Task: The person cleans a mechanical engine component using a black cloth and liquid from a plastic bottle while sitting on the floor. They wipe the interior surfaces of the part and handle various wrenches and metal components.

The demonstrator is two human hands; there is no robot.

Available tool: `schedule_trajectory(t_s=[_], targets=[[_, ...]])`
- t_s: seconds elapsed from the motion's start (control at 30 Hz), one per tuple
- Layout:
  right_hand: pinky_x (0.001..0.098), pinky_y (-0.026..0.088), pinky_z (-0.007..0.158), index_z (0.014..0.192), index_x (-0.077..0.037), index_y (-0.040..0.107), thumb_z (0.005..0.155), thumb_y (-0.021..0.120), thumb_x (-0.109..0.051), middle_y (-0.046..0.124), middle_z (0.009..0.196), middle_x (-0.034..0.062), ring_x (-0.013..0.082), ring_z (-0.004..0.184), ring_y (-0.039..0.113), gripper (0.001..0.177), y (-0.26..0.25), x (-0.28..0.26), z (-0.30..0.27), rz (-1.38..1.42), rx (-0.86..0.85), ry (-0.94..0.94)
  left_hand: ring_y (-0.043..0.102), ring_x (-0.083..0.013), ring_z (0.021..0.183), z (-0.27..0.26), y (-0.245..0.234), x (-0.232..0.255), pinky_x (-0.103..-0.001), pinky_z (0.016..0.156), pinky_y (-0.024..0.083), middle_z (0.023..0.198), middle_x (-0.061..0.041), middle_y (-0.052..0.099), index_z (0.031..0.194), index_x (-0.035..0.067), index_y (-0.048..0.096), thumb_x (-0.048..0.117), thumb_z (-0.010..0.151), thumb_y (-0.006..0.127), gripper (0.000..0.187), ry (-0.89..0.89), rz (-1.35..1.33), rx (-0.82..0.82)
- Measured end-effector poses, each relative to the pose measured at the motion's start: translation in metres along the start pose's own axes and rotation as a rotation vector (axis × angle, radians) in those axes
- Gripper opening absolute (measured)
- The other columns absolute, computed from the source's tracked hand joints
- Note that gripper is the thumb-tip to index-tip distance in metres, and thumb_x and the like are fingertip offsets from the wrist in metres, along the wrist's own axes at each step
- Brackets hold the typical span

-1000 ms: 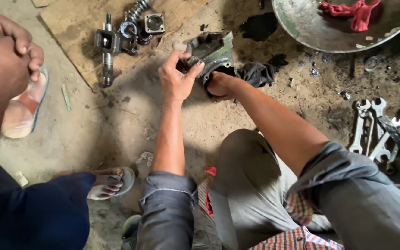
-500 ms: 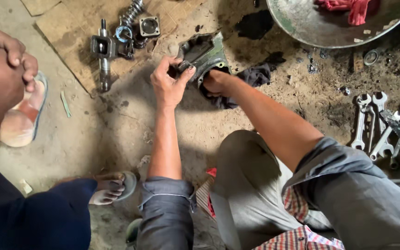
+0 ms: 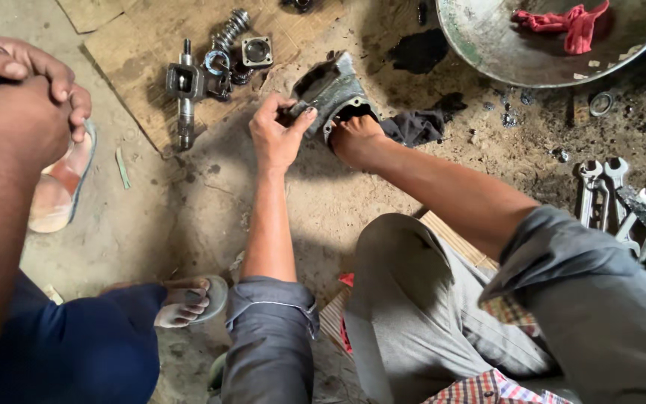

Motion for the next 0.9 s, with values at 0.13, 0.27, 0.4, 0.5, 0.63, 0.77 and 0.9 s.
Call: schedule_trajectory(t_s=[0.13, 0.27, 0.4, 0.5, 0.63, 0.77, 0.9], targets=[[0.0464, 0.060, 0.064, 0.135, -0.004, 0.045, 0.102, 0.044, -0.006, 0.073, 0.096, 0.0192, 0.0338, 0.083, 0.074, 0.034, -0.033, 0.031, -0.047, 0.456, -0.085, 0.263, 0.065, -0.0150, 0.072, -0.001, -0.005, -0.008, -0.031, 0.068, 0.055, 0.081, -0.009, 0.072, 0.091, 0.001, 0.063, 0.016, 0.078, 0.092, 0.035, -0.018, -0.014, 0.035], [0.0461, 0.059, 0.067, 0.137, -0.014, 0.047, 0.095, 0.046, 0.001, 0.068, 0.106, 0.0222, 0.0348, 0.086, 0.071, 0.045, -0.042, 0.065, -0.114, 0.726, 0.039, 0.432, 0.067, -0.0167, 0.072, -0.002, -0.011, -0.003, -0.033, 0.069, 0.056, 0.081, -0.010, 0.072, 0.090, 0.001, 0.064, 0.017, 0.076, 0.093, 0.036, 0.038, 0.017, 0.084], [0.0378, 0.062, 0.075, 0.140, -0.005, 0.051, 0.091, 0.051, 0.015, 0.063, 0.130, 0.0216, 0.0300, 0.105, 0.068, 0.053, -0.028, 0.123, -0.180, 1.185, 0.370, 0.449, 0.067, -0.0192, 0.072, -0.002, -0.009, -0.007, -0.033, 0.070, 0.056, 0.081, -0.010, 0.073, 0.091, 0.001, 0.064, 0.017, 0.078, 0.093, 0.036, 0.013, -0.022, 0.059], [0.0396, 0.060, 0.067, 0.135, 0.001, 0.056, 0.101, 0.057, 0.008, 0.067, 0.125, 0.0207, 0.0308, 0.095, 0.069, 0.035, -0.030, 0.155, -0.211, 1.194, 0.559, 0.472, 0.068, -0.0183, 0.073, 0.002, -0.008, -0.008, -0.032, 0.069, 0.055, 0.081, -0.010, 0.073, 0.090, 0.001, 0.064, 0.018, 0.078, 0.093, 0.035, -0.003, -0.023, 0.035], [0.0354, 0.061, 0.092, 0.129, 0.005, 0.053, 0.094, 0.073, 0.005, 0.070, 0.123, 0.0186, 0.0249, 0.117, 0.070, 0.040, -0.039, 0.175, -0.244, 1.022, 0.736, 0.523, 0.070, -0.0136, 0.075, 0.007, -0.013, -0.006, -0.029, 0.070, 0.056, 0.084, -0.006, 0.074, 0.097, 0.002, 0.067, 0.016, 0.078, 0.091, 0.034, -0.029, 0.005, 0.009], [0.0343, 0.057, 0.093, 0.129, 0.002, 0.055, 0.092, 0.080, 0.000, 0.071, 0.124, 0.0177, 0.0254, 0.114, 0.069, 0.045, -0.023, 0.183, -0.254, 0.967, 0.718, 0.660, 0.067, -0.0129, 0.075, 0.003, -0.017, -0.011, -0.029, 0.070, 0.055, 0.087, -0.006, 0.074, 0.109, 0.004, 0.074, 0.012, 0.082, 0.086, 0.031, -0.062, 0.015, -0.034], [0.0333, 0.061, 0.094, 0.122, 0.001, 0.054, 0.091, 0.077, 0.002, 0.071, 0.122, 0.0176, 0.0249, 0.113, 0.070, 0.039, -0.015, 0.181, -0.267, 0.995, 0.733, 0.658, 0.068, -0.0133, 0.079, -0.003, -0.021, -0.024, -0.030, 0.074, 0.055, 0.089, -0.007, 0.077, 0.109, 0.004, 0.077, 0.012, 0.083, 0.087, 0.029, -0.098, 0.038, -0.020]])
Point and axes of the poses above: each hand's wrist, its own z-axis towards the middle knuckle, its own y-axis out of the palm, x = y × z, the point moved 9 cm from there along z, towards the middle knuckle
